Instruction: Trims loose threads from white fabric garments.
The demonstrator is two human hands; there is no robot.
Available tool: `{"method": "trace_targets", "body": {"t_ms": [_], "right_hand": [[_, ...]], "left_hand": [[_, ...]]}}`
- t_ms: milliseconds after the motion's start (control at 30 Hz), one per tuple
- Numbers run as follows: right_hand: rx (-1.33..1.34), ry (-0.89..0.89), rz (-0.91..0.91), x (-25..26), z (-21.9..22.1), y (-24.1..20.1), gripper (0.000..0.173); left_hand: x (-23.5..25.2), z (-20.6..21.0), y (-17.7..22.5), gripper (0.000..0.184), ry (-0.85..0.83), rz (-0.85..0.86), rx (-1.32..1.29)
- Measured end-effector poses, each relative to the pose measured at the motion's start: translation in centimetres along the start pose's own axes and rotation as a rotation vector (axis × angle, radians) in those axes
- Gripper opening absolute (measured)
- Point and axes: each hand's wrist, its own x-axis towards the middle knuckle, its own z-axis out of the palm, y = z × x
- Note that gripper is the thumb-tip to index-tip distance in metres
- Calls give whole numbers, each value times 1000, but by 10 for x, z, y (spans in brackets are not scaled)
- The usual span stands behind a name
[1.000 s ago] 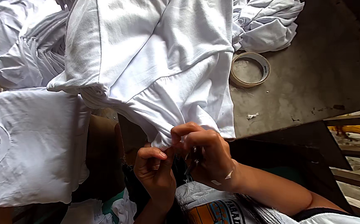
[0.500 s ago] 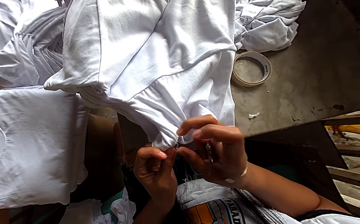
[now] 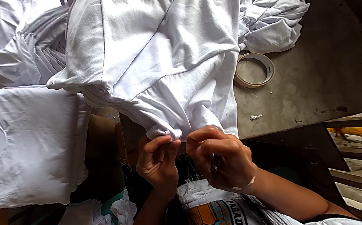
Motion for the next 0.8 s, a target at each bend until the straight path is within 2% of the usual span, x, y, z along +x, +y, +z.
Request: {"method": "trace_targets", "body": {"t_ms": [67,133,300,467,567,700,800], "right_hand": [[-80,-16,78,-3,-3,1,26],[-184,-27,116,-5,-4,4,33],[-359,-52,31,-8,2,4,30],[-391,-58,-18,-3,8,0,32],[-389,-54,14,-2,6,1,33],[-332,-51,122,-6,0,-6,36],[-252,-91,147,-10,-2,-17,33]], "left_hand": [[2,-4,6,11,-18,-6,19],[1,-7,12,9,-41,-43,-11],[-3,-7,20,6,-66,-46,-10],[-4,-6,20,7,-82,-8,39],[-5,-9,22,8,-121,-10,31],[-8,-12,28,12,-139,-74,-185],[-9,-8,31,12,-121,-83,-148]]}}
